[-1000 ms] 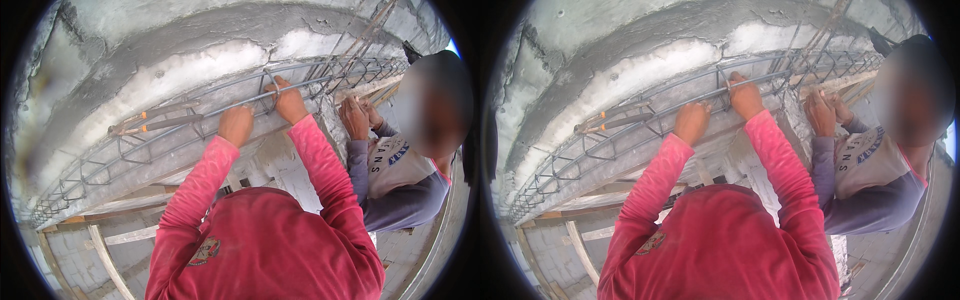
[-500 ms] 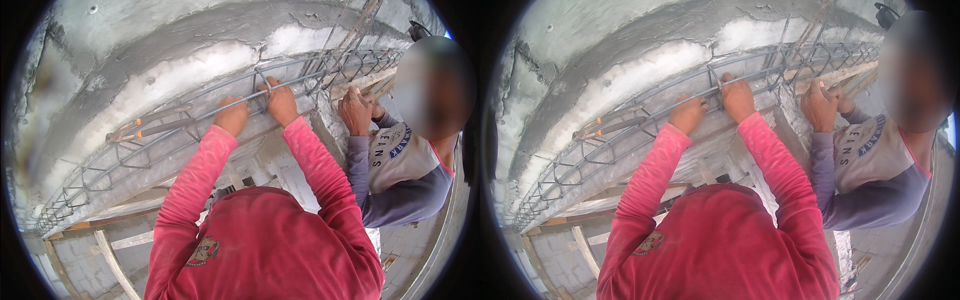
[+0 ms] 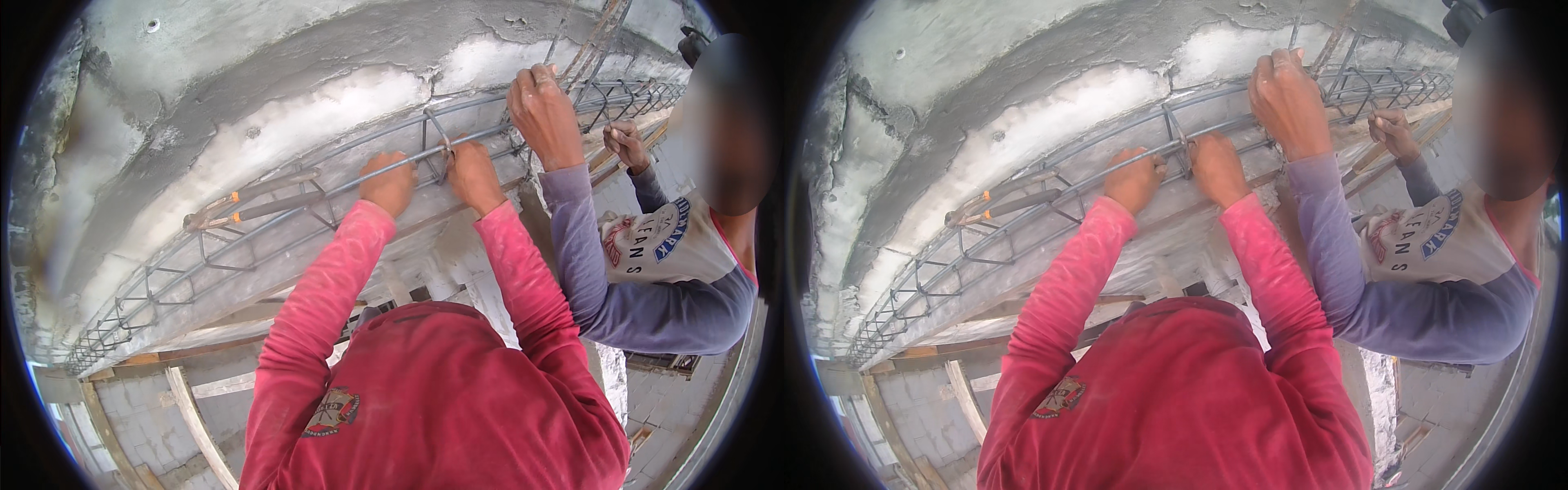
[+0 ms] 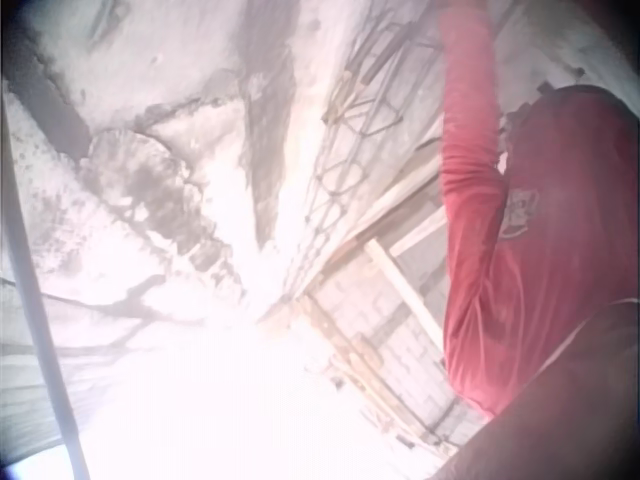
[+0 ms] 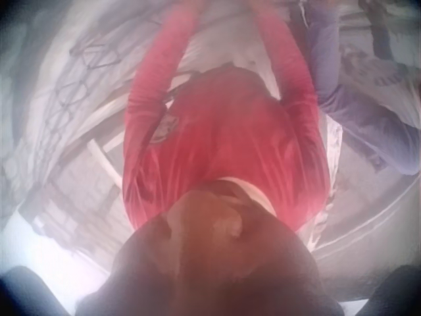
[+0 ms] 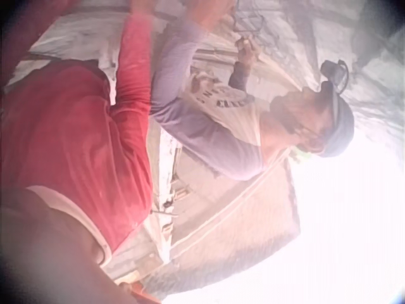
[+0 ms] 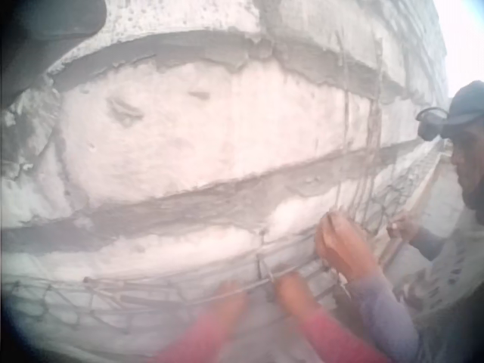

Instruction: The person uses pliers to tie wire around a metal rebar grid attached to a concrete ceiling. They repeatedly position the wire and twist it to secure the rebar sections together.

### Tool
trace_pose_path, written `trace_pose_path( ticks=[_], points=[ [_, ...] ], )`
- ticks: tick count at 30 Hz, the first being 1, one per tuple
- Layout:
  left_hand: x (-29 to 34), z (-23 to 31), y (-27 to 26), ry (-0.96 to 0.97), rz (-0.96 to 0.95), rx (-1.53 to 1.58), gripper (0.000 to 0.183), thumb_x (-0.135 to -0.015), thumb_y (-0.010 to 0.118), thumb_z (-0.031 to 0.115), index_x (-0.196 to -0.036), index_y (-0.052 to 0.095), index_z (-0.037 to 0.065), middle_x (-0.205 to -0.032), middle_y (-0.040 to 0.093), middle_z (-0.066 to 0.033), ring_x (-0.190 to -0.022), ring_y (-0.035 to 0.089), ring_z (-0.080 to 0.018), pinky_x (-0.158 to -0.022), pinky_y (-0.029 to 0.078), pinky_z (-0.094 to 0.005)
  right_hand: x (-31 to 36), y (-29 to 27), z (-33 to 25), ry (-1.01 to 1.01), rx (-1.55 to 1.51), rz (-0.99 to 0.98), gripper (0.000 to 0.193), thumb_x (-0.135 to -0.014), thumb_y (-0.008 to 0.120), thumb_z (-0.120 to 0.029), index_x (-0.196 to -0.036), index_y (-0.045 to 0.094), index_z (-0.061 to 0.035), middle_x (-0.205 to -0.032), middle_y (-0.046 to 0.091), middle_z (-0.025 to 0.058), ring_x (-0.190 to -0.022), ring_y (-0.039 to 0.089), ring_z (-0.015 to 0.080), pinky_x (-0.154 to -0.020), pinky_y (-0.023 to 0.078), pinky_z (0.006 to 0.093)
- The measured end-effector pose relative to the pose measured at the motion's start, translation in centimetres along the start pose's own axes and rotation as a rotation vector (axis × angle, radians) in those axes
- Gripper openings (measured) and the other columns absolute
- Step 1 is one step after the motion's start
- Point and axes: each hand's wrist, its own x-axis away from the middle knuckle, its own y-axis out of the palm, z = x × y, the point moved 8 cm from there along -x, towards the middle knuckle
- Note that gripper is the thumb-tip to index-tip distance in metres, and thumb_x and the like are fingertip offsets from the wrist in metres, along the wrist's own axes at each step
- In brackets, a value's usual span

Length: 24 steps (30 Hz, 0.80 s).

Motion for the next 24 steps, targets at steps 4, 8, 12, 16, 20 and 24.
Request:
trace_pose_path(
  ticks=[4, 8, 12, 16, 20, 24],
  points=[
    [0.4, 0.5, -0.5, -0.002, 0.051, -0.025, 0.021, -0.091, 0.070, 0.027, -0.098, 0.083, 0.013, -0.094, 0.077, -0.0182, -0.093, 0.074, -0.0398, -0.083, 0.058, -0.0528, -0.1, -0.4, -0.1, 0.019, -0.017, 0.020, 0.019, -0.096, 0.064, -0.013, -0.096, 0.074, 0.0030, -0.098, 0.072, 0.0298, -0.098, 0.068, 0.0509, -0.089, 0.053, 0.0575],
    [0.8, 1.4, -1.5, 0.034, 0.060, 0.002, 0.022, -0.090, 0.068, 0.026, -0.096, 0.082, 0.010, -0.091, 0.077, -0.0173, -0.092, 0.074, -0.0393, -0.080, 0.058, -0.0534, -1.2, 0.7, 0.8, 0.005, -0.026, -0.026, 0.026, -0.087, 0.062, 0.003, -0.109, 0.074, -0.0038, -0.102, 0.072, 0.0257, -0.102, 0.068, 0.0462, -0.090, 0.053, 0.0531],
    [1.5, 1.1, -1.3, 0.016, 0.123, 0.031, 0.024, -0.094, 0.065, 0.028, -0.100, 0.081, 0.011, -0.092, 0.077, -0.0180, -0.092, 0.074, -0.0402, -0.082, 0.057, -0.0533, -1.7, 0.4, 0.5, -0.092, -0.100, -0.015, 0.017, -0.091, 0.061, -0.003, -0.104, 0.073, -0.0028, -0.100, 0.072, 0.0256, -0.100, 0.068, 0.0473, -0.089, 0.053, 0.0538],
    [1.7, 1.4, -0.8, 0.020, 0.173, 0.064, 0.026, -0.099, 0.063, 0.031, -0.105, 0.078, 0.011, -0.091, 0.076, -0.0191, -0.088, 0.073, -0.0411, -0.081, 0.056, -0.0532, -2.6, 1.4, 0.7, -0.130, -0.007, -0.058, 0.016, -0.097, 0.064, -0.013, -0.099, 0.072, -0.0002, -0.097, 0.072, 0.0290, -0.099, 0.068, 0.0500, -0.088, 0.052, 0.0566],
    [1.8, 2.3, -1.1, 0.087, 0.253, 0.112, 0.029, -0.101, 0.062, 0.032, -0.105, 0.078, 0.008, -0.092, 0.076, -0.0209, -0.087, 0.073, -0.0417, -0.081, 0.056, -0.0515, -1.6, 1.0, 0.0, -0.010, -0.027, -0.098, 0.016, -0.096, 0.066, -0.013, -0.099, 0.072, 0.0012, -0.098, 0.072, 0.0305, -0.099, 0.068, 0.0497, -0.089, 0.054, 0.0541],
    [3.2, 0.5, -1.6, -0.010, 0.148, 0.182, 0.033, -0.102, 0.063, 0.034, -0.109, 0.078, 0.005, -0.093, 0.076, -0.0224, -0.088, 0.073, -0.0428, -0.082, 0.055, -0.0523, -0.8, 0.6, -0.3, -0.068, -0.065, 0.052, 0.011, -0.091, 0.067, -0.009, -0.096, 0.072, 0.0003, -0.098, 0.071, 0.0280, -0.098, 0.069, 0.0475, -0.088, 0.056, 0.0524]
  ],
)
